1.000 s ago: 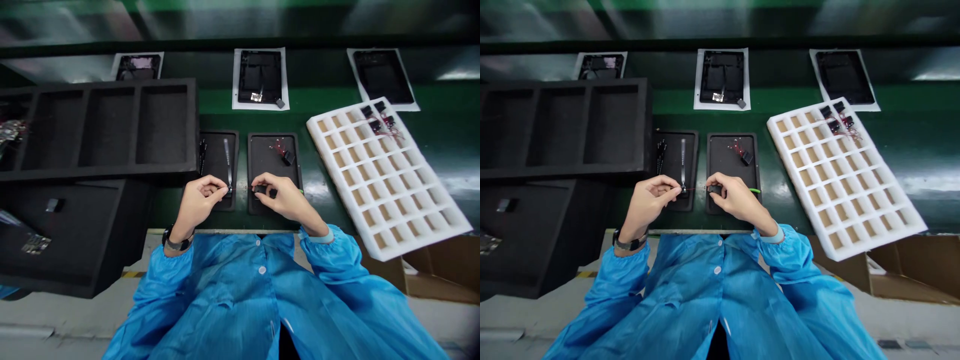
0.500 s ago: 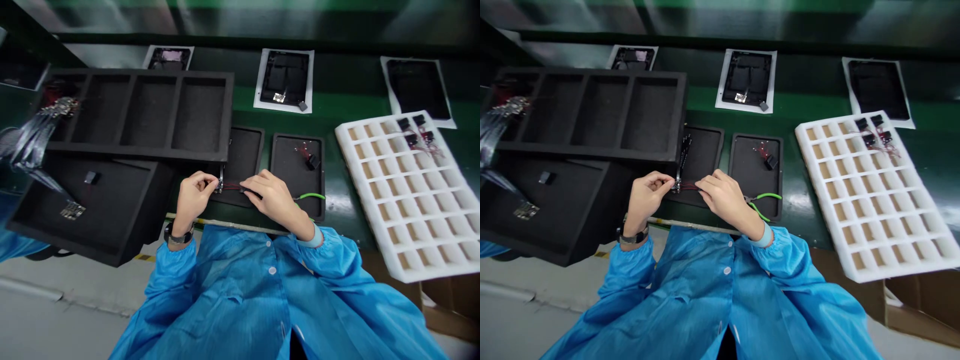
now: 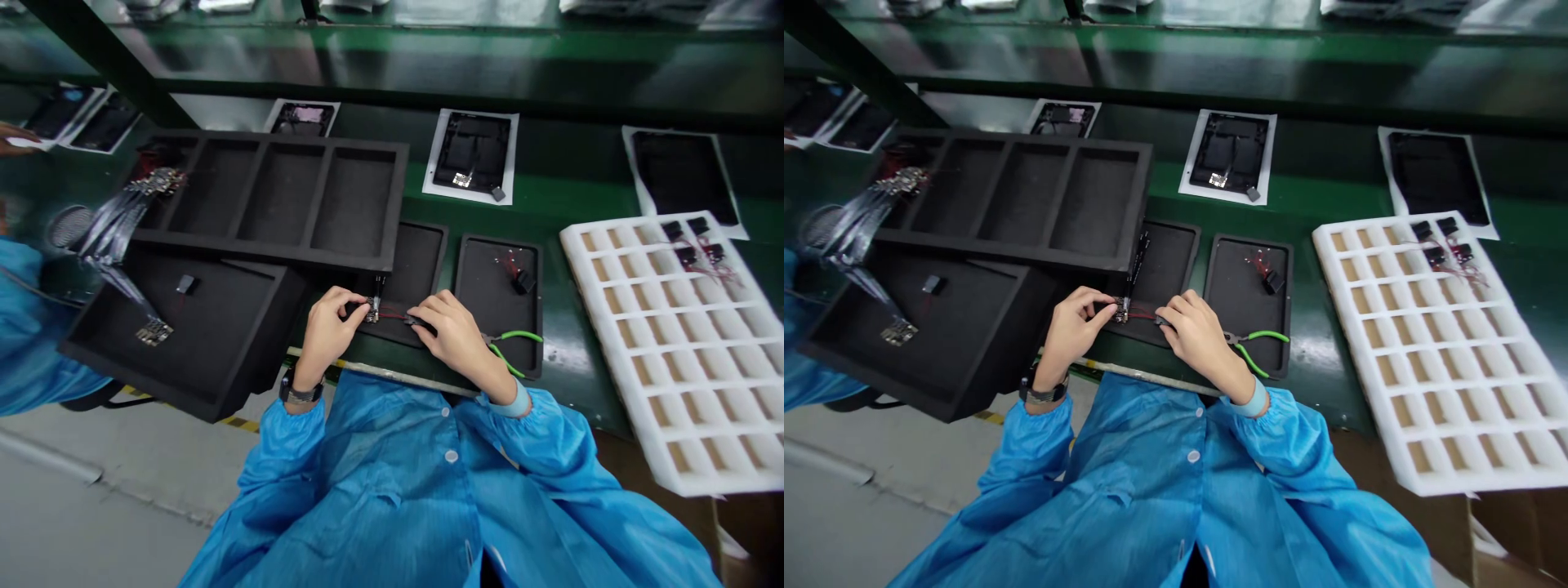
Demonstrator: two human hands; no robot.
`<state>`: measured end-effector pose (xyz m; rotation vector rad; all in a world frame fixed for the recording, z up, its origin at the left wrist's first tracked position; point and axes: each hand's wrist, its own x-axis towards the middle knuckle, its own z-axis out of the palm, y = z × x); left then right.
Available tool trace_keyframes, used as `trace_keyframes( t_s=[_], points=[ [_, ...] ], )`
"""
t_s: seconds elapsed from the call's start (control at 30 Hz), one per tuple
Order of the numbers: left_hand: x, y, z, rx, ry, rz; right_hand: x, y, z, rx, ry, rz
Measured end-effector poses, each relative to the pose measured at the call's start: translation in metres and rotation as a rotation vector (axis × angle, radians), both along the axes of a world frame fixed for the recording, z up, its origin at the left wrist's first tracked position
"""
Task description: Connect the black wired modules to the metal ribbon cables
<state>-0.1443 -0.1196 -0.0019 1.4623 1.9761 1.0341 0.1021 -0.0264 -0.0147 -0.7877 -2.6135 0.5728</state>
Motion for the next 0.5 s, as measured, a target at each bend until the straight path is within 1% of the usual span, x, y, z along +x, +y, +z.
trace_keyframes(
  t_s=[0.13, 0.27, 0.37, 0.43, 0.5],
  points=[
    [0.003, -0.002, 0.007, 0.019, 0.026, 0.009, 0.0, 0.001, -0.002, -0.003, 0.009, -0.003],
    [0.006, -0.013, 0.023, 0.054, 0.045, 0.021, 0.002, 0.001, -0.006, -0.009, 0.039, -0.017],
    [0.004, -0.032, 0.044, 0.068, 0.069, 0.01, 0.004, 0.0, -0.01, -0.01, 0.079, -0.038],
    [-0.003, -0.048, 0.064, 0.068, 0.096, 0.012, 0.005, -0.001, -0.012, -0.001, 0.095, -0.046],
    [-0.017, -0.063, 0.085, 0.054, 0.14, 0.036, 0.007, -0.001, -0.014, 0.014, 0.103, -0.045]
  ],
)
